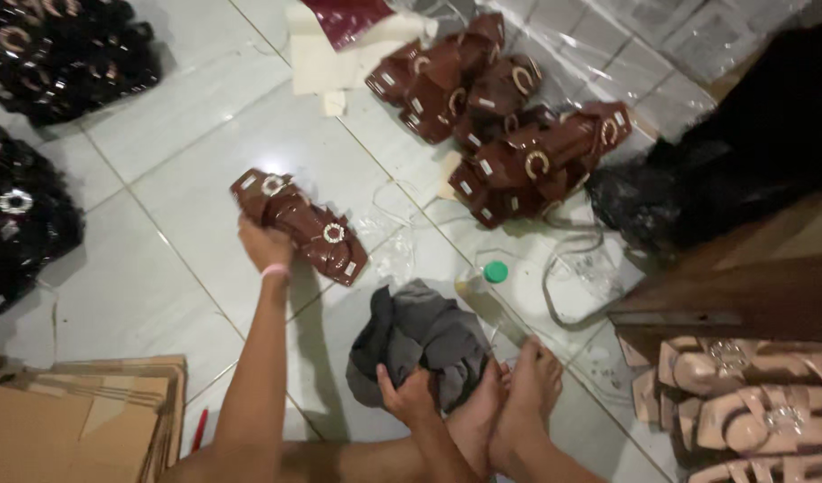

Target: The person sits on the floor and wipes brown high-heeled sandals with a grey cloth. They handle the shoes one at a time, turning them over to clean different surfaces, and place the cleaned shoes back on the floor among other similar footwear.

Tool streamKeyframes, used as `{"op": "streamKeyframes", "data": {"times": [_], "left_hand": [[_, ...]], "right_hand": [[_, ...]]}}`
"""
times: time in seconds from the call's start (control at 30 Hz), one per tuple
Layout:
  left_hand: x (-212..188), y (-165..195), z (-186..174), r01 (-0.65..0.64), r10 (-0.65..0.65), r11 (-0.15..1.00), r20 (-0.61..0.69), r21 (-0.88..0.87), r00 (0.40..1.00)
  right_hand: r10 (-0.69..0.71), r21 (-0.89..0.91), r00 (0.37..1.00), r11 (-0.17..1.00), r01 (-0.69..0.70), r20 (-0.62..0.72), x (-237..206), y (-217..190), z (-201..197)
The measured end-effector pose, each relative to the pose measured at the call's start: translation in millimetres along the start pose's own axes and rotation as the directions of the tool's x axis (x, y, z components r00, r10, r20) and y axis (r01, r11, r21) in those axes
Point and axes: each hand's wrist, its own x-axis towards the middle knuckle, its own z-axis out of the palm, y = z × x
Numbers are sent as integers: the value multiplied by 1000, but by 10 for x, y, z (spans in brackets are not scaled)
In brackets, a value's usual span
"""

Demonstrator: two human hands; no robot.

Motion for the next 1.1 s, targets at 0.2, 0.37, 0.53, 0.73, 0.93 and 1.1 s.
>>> {"op": "streamKeyframes", "data": {"times": [0.2,0.37,0.53,0.73,0.93,1.1], "left_hand": [[-1044,-587,-542,327,-252,931,367,-160,896],[-1247,-903,-818,162,-140,973,138,-162,980],[-733,-1273,-727,361,-267,846,275,-392,924],[-401,-1492,-538,282,-41,670,344,-687,938],[-326,-1659,-408,70,41,955,362,-288,931],[-565,-1741,-235,163,-100,949,234,-269,967]], "right_hand": [[71,158,996,985,-63,-46,-92,172,162],[205,-30,967,977,-212,-150,-215,148,172],[42,-720,975,668,-188,-216,-150,122,-726],[212,149,717,977,-151,-664,-41,326,-716],[56,-118,833,983,-144,-550,298,517,-1061],[-84,-285,707,943,-171,-702,300,1000,-1488]]}}
